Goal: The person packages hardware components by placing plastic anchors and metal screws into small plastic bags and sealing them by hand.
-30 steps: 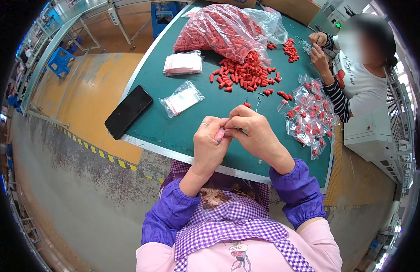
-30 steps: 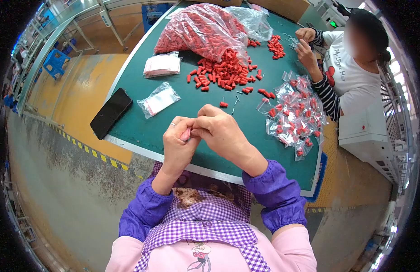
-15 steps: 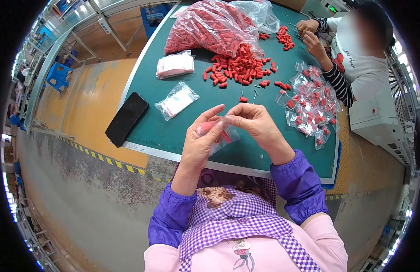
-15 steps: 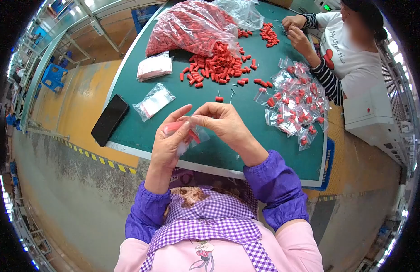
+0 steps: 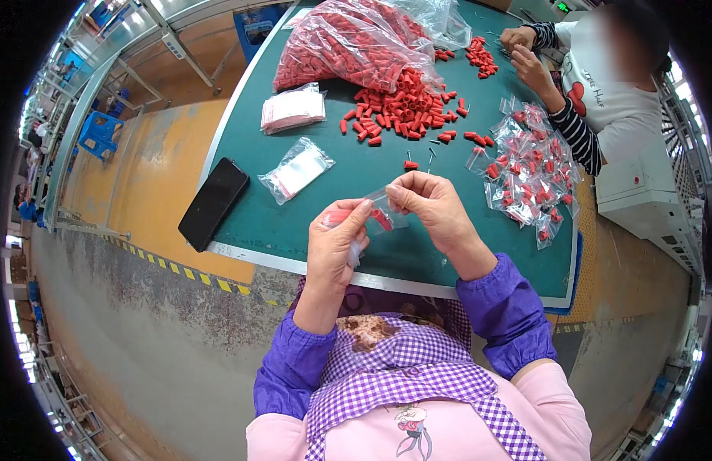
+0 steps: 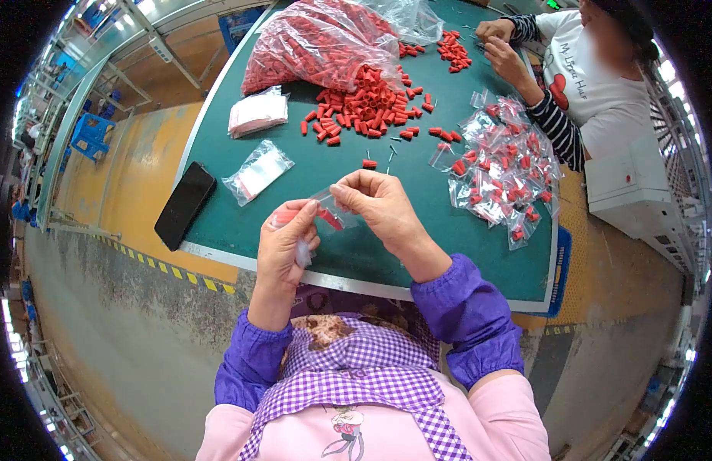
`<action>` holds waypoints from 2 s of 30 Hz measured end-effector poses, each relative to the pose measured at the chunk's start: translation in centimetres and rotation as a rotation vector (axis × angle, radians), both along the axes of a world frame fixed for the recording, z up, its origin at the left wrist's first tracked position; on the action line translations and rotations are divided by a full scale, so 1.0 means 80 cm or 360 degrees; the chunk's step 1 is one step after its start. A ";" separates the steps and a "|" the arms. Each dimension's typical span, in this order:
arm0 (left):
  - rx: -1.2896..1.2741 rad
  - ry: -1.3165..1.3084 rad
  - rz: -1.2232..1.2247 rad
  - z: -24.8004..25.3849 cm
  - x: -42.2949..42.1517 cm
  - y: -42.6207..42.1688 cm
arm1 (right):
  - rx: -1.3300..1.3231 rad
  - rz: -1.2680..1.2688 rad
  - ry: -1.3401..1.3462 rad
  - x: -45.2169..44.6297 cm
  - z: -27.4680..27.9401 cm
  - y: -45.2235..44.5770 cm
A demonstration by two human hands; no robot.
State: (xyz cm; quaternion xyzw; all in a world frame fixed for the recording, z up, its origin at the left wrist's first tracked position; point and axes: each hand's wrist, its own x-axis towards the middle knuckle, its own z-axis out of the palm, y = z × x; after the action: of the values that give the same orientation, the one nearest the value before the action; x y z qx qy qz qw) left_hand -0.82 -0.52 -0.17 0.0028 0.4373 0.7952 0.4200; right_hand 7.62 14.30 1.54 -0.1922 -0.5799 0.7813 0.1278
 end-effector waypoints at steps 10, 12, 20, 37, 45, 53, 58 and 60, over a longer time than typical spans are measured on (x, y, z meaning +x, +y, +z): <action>-0.0106 0.0267 0.0018 0.017 0.007 -0.003 | 0.0165 -0.0108 0.0080 0.007 0.000 -0.010; -0.0106 0.0378 0.0005 0.017 0.009 0.000 | 0.0227 -0.0005 0.0112 0.010 0.006 -0.012; -0.0017 0.0338 -0.0228 -0.009 0.018 -0.004 | 0.0519 -0.0115 -0.0011 0.032 -0.007 -0.024; 0.0592 -0.0328 -0.0032 -0.023 0.026 0.020 | 0.0306 -0.0182 -0.0225 0.048 -0.009 -0.027; 0.0666 -0.0551 -0.0022 -0.016 0.036 0.010 | 0.0753 -0.0389 -0.0233 0.026 -0.028 -0.065; 0.0506 -0.0469 -0.0201 -0.032 0.032 -0.018 | 0.0560 -0.0353 -0.0158 0.051 -0.014 -0.052; -0.0086 -0.0045 -0.0070 -0.010 0.045 -0.015 | 0.0578 -0.0062 -0.0230 0.058 -0.006 -0.051; -0.0077 -0.0058 -0.0062 -0.013 0.041 -0.018 | 0.1077 -0.0175 -0.0118 0.057 -0.013 -0.031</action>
State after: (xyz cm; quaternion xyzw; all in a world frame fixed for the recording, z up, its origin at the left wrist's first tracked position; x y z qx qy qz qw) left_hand 2.45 -1.99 -1.21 -0.0134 0.4485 0.7760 0.4432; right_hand 12.15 11.83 0.48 -0.1980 -0.7993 0.5291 0.2050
